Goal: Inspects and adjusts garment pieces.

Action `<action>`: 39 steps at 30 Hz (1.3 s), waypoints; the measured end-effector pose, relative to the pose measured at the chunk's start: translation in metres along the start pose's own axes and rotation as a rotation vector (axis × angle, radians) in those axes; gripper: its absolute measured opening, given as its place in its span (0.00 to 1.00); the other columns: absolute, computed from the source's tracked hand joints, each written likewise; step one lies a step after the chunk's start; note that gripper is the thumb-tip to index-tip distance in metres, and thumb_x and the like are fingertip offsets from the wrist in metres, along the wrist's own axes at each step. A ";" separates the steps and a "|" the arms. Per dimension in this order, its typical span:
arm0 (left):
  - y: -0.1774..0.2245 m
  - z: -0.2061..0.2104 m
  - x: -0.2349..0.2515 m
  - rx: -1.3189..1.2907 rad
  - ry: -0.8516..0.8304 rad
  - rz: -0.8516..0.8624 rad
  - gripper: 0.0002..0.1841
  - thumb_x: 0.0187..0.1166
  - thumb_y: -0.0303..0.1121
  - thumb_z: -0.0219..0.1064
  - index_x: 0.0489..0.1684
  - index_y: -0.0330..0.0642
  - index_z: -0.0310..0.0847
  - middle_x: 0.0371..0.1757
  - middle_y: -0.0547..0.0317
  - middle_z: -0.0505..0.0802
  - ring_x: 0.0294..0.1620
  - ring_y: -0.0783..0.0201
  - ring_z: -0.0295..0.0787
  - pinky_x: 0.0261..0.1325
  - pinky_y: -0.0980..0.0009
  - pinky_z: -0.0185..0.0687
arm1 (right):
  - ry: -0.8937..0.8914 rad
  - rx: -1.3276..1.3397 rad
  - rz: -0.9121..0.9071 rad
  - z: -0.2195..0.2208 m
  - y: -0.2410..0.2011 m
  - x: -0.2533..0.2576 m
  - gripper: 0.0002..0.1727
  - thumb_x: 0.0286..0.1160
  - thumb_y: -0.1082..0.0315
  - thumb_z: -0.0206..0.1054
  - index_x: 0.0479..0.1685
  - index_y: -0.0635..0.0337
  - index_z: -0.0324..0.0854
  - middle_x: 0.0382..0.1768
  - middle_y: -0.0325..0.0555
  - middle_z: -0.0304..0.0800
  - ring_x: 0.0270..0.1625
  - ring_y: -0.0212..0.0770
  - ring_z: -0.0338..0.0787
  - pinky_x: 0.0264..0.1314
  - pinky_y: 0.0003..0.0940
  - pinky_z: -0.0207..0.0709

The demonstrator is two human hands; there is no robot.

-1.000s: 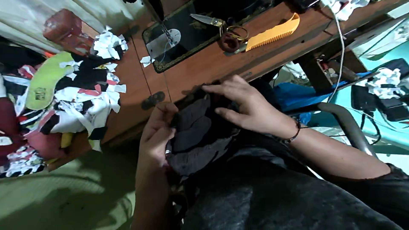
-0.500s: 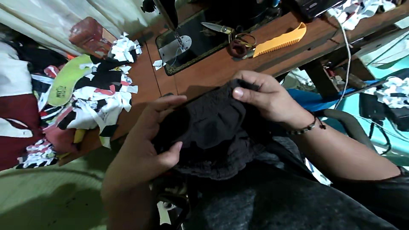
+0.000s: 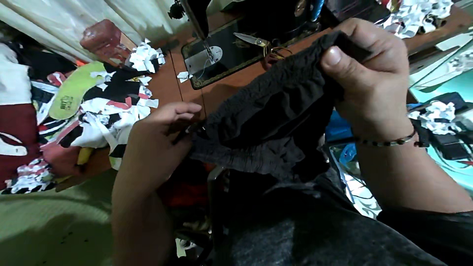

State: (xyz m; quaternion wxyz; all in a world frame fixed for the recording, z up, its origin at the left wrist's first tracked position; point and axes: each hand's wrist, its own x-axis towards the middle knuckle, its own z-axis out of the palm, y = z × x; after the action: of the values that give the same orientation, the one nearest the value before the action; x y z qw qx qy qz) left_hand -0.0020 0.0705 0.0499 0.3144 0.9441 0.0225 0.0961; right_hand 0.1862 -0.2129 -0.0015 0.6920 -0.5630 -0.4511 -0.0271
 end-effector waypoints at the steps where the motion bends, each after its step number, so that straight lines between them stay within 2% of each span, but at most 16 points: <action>1: -0.001 0.000 0.001 -0.036 -0.001 0.010 0.25 0.64 0.24 0.69 0.64 0.45 0.83 0.52 0.66 0.94 0.49 0.77 0.92 0.55 0.75 0.90 | 0.016 -0.035 -0.024 -0.002 -0.001 0.000 0.06 0.86 0.70 0.60 0.48 0.52 0.83 0.43 0.22 0.87 0.46 0.18 0.86 0.54 0.18 0.83; 7: 0.005 0.012 0.003 -0.572 -0.013 0.017 0.16 0.76 0.21 0.57 0.50 0.52 0.86 0.40 0.74 0.93 0.36 0.81 0.88 0.38 0.81 0.87 | 0.081 -0.130 -0.022 -0.005 0.004 -0.004 0.04 0.86 0.69 0.61 0.49 0.54 0.81 0.43 0.24 0.87 0.46 0.19 0.87 0.54 0.20 0.84; 13: 0.016 0.026 0.006 -0.830 -0.005 -0.008 0.18 0.75 0.20 0.51 0.49 0.49 0.86 0.42 0.71 0.93 0.42 0.79 0.90 0.47 0.78 0.89 | 0.150 -0.255 0.022 -0.003 0.010 -0.008 0.04 0.85 0.69 0.63 0.49 0.56 0.80 0.42 0.28 0.86 0.45 0.20 0.87 0.53 0.20 0.83; 17: 0.020 0.038 0.004 -0.948 0.018 -0.110 0.18 0.78 0.22 0.52 0.56 0.49 0.86 0.46 0.68 0.93 0.44 0.76 0.90 0.48 0.75 0.90 | 0.124 -0.630 -0.118 0.009 -0.009 -0.026 0.18 0.80 0.61 0.70 0.59 0.67 0.81 0.59 0.53 0.82 0.64 0.43 0.83 0.65 0.39 0.80; 20: 0.025 0.050 0.004 -1.045 0.027 -0.168 0.16 0.81 0.27 0.52 0.57 0.50 0.85 0.45 0.66 0.93 0.43 0.74 0.91 0.43 0.73 0.91 | -0.014 -0.499 -0.154 0.040 -0.030 -0.046 0.25 0.72 0.48 0.74 0.53 0.63 0.84 0.54 0.47 0.86 0.62 0.40 0.84 0.65 0.38 0.80; 22: 0.033 0.061 0.003 -1.114 0.056 -0.173 0.14 0.82 0.28 0.55 0.58 0.50 0.83 0.47 0.63 0.93 0.45 0.71 0.92 0.46 0.70 0.92 | -0.137 -0.461 -0.054 0.060 -0.029 -0.057 0.35 0.61 0.42 0.81 0.59 0.61 0.84 0.53 0.45 0.89 0.60 0.39 0.86 0.65 0.39 0.83; 23: 0.038 0.065 0.002 -1.139 0.063 -0.166 0.15 0.82 0.28 0.56 0.61 0.49 0.81 0.49 0.62 0.92 0.48 0.69 0.92 0.49 0.68 0.92 | -0.165 -0.453 -0.008 0.066 -0.024 -0.061 0.34 0.60 0.44 0.82 0.59 0.61 0.83 0.49 0.43 0.89 0.56 0.37 0.87 0.61 0.38 0.84; 27: 0.046 0.071 0.000 -1.162 0.033 -0.102 0.23 0.81 0.30 0.57 0.76 0.49 0.71 0.61 0.57 0.89 0.56 0.66 0.91 0.54 0.66 0.92 | -0.175 -0.249 0.103 0.058 -0.022 -0.066 0.11 0.69 0.68 0.76 0.47 0.61 0.86 0.35 0.34 0.90 0.37 0.23 0.88 0.42 0.22 0.87; 29: 0.041 0.070 0.003 -0.975 0.041 0.041 0.28 0.82 0.40 0.62 0.83 0.49 0.66 0.67 0.61 0.87 0.62 0.68 0.87 0.59 0.69 0.88 | -0.289 -0.010 0.183 0.040 -0.028 -0.061 0.09 0.67 0.76 0.71 0.45 0.63 0.90 0.33 0.32 0.92 0.34 0.19 0.88 0.37 0.16 0.85; 31: 0.032 0.069 0.012 -0.628 0.060 0.273 0.37 0.79 0.49 0.66 0.87 0.45 0.60 0.78 0.60 0.77 0.76 0.63 0.77 0.71 0.63 0.83 | -0.488 0.201 0.179 0.022 -0.033 -0.054 0.08 0.64 0.77 0.70 0.41 0.63 0.90 0.30 0.29 0.89 0.34 0.16 0.85 0.36 0.12 0.81; 32: 0.029 0.069 0.020 -0.501 0.025 0.391 0.39 0.73 0.47 0.67 0.87 0.45 0.61 0.84 0.56 0.70 0.82 0.59 0.70 0.78 0.58 0.79 | -0.591 0.292 0.147 0.016 -0.034 -0.051 0.07 0.64 0.76 0.68 0.40 0.63 0.88 0.29 0.29 0.87 0.34 0.15 0.82 0.36 0.10 0.77; 34: 0.029 0.073 0.037 -0.502 -0.157 0.588 0.39 0.66 0.44 0.70 0.83 0.40 0.69 0.89 0.48 0.64 0.89 0.52 0.61 0.86 0.53 0.70 | -0.758 0.446 0.092 0.008 -0.037 -0.045 0.11 0.68 0.73 0.66 0.47 0.65 0.87 0.32 0.31 0.86 0.37 0.14 0.82 0.39 0.09 0.76; 35: 0.031 0.078 0.044 -0.547 -0.255 0.654 0.35 0.64 0.43 0.72 0.75 0.39 0.77 0.91 0.44 0.63 0.91 0.48 0.58 0.89 0.51 0.66 | -0.814 0.489 0.072 0.006 -0.039 -0.042 0.11 0.67 0.72 0.64 0.46 0.66 0.86 0.32 0.33 0.86 0.36 0.15 0.82 0.37 0.10 0.75; 37: 0.040 0.087 0.055 -0.593 -0.453 0.740 0.23 0.61 0.45 0.74 0.52 0.40 0.89 0.91 0.41 0.64 0.95 0.41 0.45 0.96 0.44 0.44 | -0.884 0.500 0.040 0.000 -0.044 -0.034 0.09 0.67 0.69 0.64 0.39 0.64 0.86 0.30 0.34 0.85 0.34 0.17 0.82 0.36 0.12 0.75; 38: 0.045 0.088 0.060 -0.580 -0.515 0.772 0.18 0.61 0.44 0.74 0.41 0.40 0.90 0.87 0.42 0.73 0.94 0.41 0.50 0.96 0.42 0.41 | -0.900 0.479 0.023 -0.006 -0.048 -0.030 0.08 0.68 0.68 0.64 0.36 0.62 0.85 0.30 0.33 0.85 0.36 0.18 0.83 0.39 0.13 0.76; 39: 0.050 0.085 0.065 -0.566 -0.555 0.780 0.13 0.59 0.41 0.75 0.32 0.39 0.90 0.77 0.44 0.84 0.89 0.48 0.64 0.95 0.44 0.46 | -0.906 0.445 0.007 -0.013 -0.052 -0.024 0.09 0.71 0.64 0.65 0.33 0.60 0.85 0.30 0.32 0.86 0.38 0.18 0.84 0.45 0.15 0.77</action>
State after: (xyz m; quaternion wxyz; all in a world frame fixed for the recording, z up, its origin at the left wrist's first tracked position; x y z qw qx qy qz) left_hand 0.0771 -0.0132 0.0244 0.4910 0.7511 -0.4392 -0.0444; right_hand 0.1509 -0.2536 0.0225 0.5300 -0.3584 -0.6991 0.3191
